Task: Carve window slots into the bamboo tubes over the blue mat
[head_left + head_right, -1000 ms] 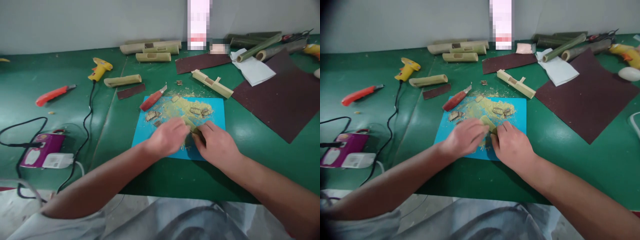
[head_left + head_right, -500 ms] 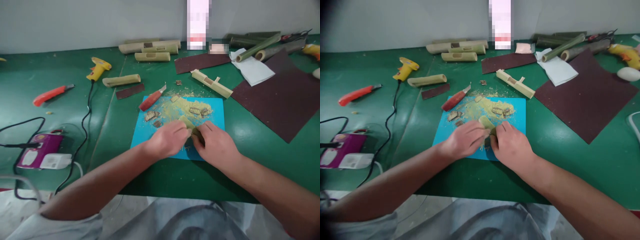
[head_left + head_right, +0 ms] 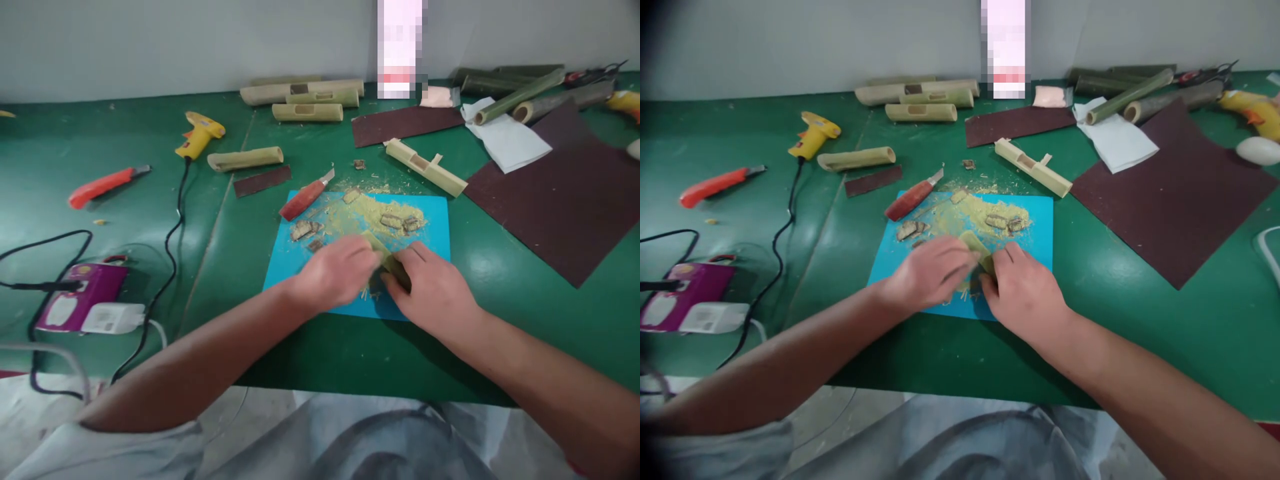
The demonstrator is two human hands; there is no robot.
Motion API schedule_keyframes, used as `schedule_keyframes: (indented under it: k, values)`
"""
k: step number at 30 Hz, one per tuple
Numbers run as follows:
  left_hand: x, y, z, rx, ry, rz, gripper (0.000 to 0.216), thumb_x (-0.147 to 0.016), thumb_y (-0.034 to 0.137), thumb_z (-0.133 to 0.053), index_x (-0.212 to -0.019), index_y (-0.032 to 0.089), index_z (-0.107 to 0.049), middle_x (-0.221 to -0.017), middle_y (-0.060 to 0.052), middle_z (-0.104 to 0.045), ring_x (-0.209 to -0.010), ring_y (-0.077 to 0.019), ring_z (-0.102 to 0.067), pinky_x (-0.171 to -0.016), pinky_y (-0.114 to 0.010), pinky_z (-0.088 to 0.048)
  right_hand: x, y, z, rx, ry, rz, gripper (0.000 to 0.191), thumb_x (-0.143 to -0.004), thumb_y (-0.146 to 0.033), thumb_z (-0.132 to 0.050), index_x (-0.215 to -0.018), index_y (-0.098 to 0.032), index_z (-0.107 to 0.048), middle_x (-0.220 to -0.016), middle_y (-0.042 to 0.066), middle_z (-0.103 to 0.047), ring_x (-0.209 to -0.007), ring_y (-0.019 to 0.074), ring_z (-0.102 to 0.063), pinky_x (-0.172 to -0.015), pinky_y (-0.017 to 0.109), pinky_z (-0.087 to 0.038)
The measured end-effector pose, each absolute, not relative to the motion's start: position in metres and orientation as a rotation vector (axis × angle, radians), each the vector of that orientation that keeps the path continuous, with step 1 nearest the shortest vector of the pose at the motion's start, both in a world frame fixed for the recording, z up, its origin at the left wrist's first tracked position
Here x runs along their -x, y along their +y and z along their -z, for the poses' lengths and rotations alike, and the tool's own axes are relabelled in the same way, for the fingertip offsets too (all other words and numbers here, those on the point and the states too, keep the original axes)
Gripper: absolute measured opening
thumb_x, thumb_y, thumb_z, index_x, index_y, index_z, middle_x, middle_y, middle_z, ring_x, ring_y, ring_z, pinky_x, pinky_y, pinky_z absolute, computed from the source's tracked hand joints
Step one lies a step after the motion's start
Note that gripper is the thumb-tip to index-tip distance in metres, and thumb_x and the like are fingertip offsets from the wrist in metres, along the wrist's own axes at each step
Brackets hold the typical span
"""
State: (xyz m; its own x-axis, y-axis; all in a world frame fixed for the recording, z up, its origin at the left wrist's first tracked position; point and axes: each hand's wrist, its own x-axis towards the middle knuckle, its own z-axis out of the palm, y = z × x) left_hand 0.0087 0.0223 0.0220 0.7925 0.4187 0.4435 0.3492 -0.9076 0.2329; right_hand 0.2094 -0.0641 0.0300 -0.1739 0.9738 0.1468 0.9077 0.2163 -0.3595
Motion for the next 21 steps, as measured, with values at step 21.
schedule_keyframes:
  k: [21]
  values:
    - [-0.0055,0.0202,-0.0196,-2.838,0.633,-0.790,0.030,-0.107,0.020,-0.046,-0.083,0.018,-0.063,-0.078,-0.004,-0.065,-0.075,-0.0175,-0.059,-0.071,-0.032,-0.050,-0.2087,-0.0634,-0.0314,1.775,-2.149,-0.338,0.017,-0.097,-0.032,-0.058,-0.088,-0.018,-0.063,-0.090,0.008,-0.065,-0.080,0.0213,-0.062,-0.065,0.032,-0.042]
